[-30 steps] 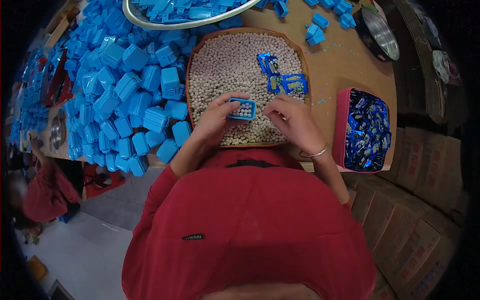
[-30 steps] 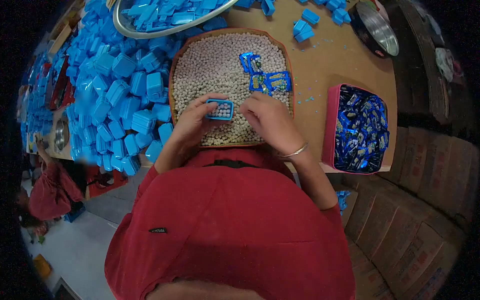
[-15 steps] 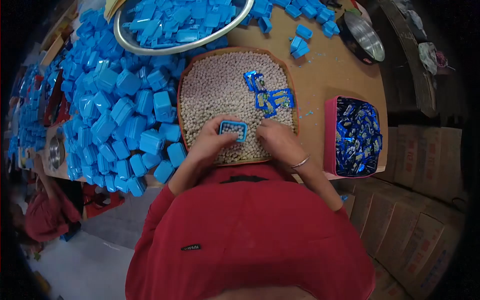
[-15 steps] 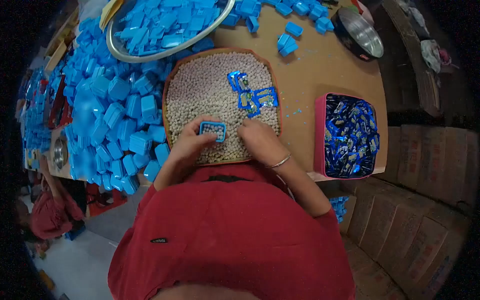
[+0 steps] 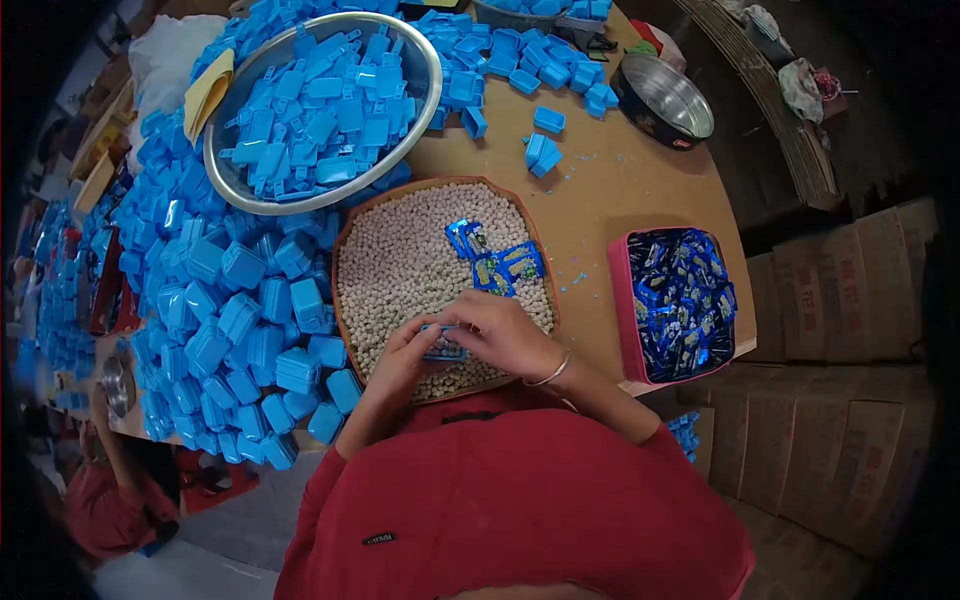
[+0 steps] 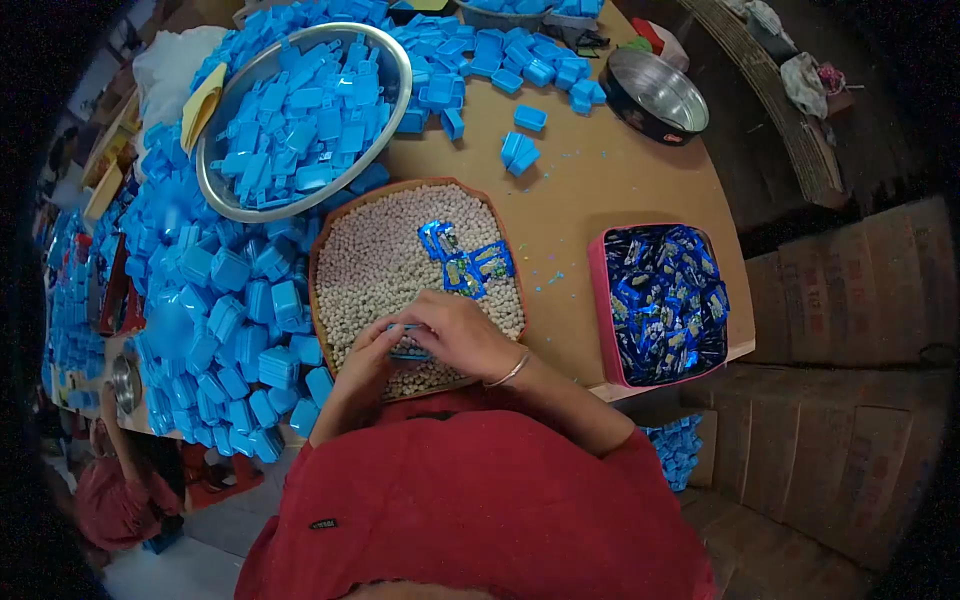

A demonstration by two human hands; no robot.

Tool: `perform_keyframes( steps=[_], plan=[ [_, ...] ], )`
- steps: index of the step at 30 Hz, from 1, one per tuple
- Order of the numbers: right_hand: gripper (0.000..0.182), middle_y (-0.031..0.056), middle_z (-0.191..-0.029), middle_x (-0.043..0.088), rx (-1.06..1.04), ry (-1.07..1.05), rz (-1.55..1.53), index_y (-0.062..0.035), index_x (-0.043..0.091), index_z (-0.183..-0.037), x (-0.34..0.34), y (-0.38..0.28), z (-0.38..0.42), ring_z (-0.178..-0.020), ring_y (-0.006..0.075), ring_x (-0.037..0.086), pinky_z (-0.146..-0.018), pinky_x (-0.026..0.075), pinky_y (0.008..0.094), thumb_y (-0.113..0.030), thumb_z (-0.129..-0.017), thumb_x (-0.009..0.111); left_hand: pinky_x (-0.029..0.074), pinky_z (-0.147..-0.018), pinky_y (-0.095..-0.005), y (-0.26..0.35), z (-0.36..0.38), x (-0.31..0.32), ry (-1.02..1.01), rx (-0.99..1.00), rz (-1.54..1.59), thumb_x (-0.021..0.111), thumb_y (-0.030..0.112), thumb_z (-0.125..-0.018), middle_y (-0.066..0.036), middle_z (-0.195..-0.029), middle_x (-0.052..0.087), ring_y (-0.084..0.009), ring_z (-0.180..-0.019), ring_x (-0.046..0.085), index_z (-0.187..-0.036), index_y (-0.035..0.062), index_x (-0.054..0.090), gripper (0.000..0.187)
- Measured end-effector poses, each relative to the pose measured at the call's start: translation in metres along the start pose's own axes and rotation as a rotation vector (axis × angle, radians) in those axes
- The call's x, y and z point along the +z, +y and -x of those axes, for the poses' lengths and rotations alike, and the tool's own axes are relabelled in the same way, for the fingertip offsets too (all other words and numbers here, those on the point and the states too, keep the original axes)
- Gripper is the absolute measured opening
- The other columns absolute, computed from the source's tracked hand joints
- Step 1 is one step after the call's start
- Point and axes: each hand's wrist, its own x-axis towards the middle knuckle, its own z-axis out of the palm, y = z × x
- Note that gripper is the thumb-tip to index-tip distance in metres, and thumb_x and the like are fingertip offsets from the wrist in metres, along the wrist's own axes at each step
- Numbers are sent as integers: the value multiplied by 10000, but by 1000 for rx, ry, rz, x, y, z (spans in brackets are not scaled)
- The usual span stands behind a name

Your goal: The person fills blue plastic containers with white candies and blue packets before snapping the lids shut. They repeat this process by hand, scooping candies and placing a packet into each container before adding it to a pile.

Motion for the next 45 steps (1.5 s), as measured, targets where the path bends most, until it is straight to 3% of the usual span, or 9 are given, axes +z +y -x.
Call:
perform_keyframes(
  steps=[6, 13, 19, 26, 28, 31, 38, 41, 45],
  plan=[
    [108, 121, -841, 598, 149, -165, 59, -37, 621, -876, -44, 28, -3, -744, 290, 605, -648, 481, 377, -54, -773, 649, 550, -674, -300, -2, -3, -5, 19, 10, -59, 614, 22, -857, -54, -900, 643, -169, -797, 650, -1064, 41, 563, 214],
    [423, 170, -1160, 500, 136, 486, 627, -55, 565, -1079, -117, 158, -78, -1049, 364, 529, -810, 481, 459, -180, -707, 723, 537, -639, -294, 0, -2, -2, 21, 19, -26, 587, 77, -876, -66, -890, 651, -182, -799, 660, -1049, 64, 561, 175],
    [683, 213, -1177, 503, 586, -69, 830, -48, 537, -1189, -142, 158, -117, -1103, 371, 495, -934, 426, 429, -349, -628, 781, 540, -653, -301, -3, -3, -4, 41, 44, -49, 561, 87, -907, -61, -912, 646, -175, -828, 655, -1061, 49, 551, 159],
    [759, 202, -1325, 433, -8, 108, 695, -68, 514, -1263, -92, 196, -239, -1233, 385, 405, -999, 373, 485, -406, -637, 780, 548, -662, -279, 11, 1, 7, 42, -11, -31, 585, 96, -905, -22, -917, 616, -100, -791, 606, -1044, 48, 565, 148],
    [652, 146, -1454, 306, 107, 22, 878, -226, 507, -1313, -70, 193, -268, -1341, 404, 258, -1010, 299, 581, -396, -717, 707, 554, -671, -295, 7, 0, 3, 31, -28, -20, 578, 94, -908, -31, -919, 616, -117, -794, 612, -1065, 44, 559, 165],
    [376, 97, -1401, 358, 205, 88, 978, -248, 571, -1236, -40, 225, -295, -1300, 396, 325, -956, 337, 601, -227, -862, 537, 553, -680, -299, 9, -1, 5, 31, -23, -24, 576, 93, -910, -38, -921, 617, -124, -791, 613, -1068, 42, 556, 168],
    [225, 139, -1103, 570, 294, -390, 778, -50, 657, -908, -120, 208, -196, -1054, 337, 530, -815, 468, 455, -251, -850, 574, 526, -685, -268, 14, 3, 8, 5, -8, -32, 603, 95, -890, -29, -945, 616, -107, -821, 602, -1074, 48, 558, 196],
    [269, 102, -1008, 605, -28, -134, 669, -25, 636, -926, -153, 220, -133, -961, 260, 564, -803, 465, 394, -280, -886, 565, 533, -727, -273, 15, 4, 5, -55, 1, -185, 666, 54, -812, -40, -987, 608, -129, -852, 605, -1144, 65, 534, 357],
    [270, 7, -811, 590, 452, -130, -48, -43, 633, -982, -179, 161, -91, -743, 85, 515, -709, 450, 265, -292, -937, 538, 523, -772, -277, 10, 5, 5, -146, 71, -161, 692, -41, -728, -37, -1028, 607, -140, -930, 605, -1231, 70, 489, 553]
  ],
)
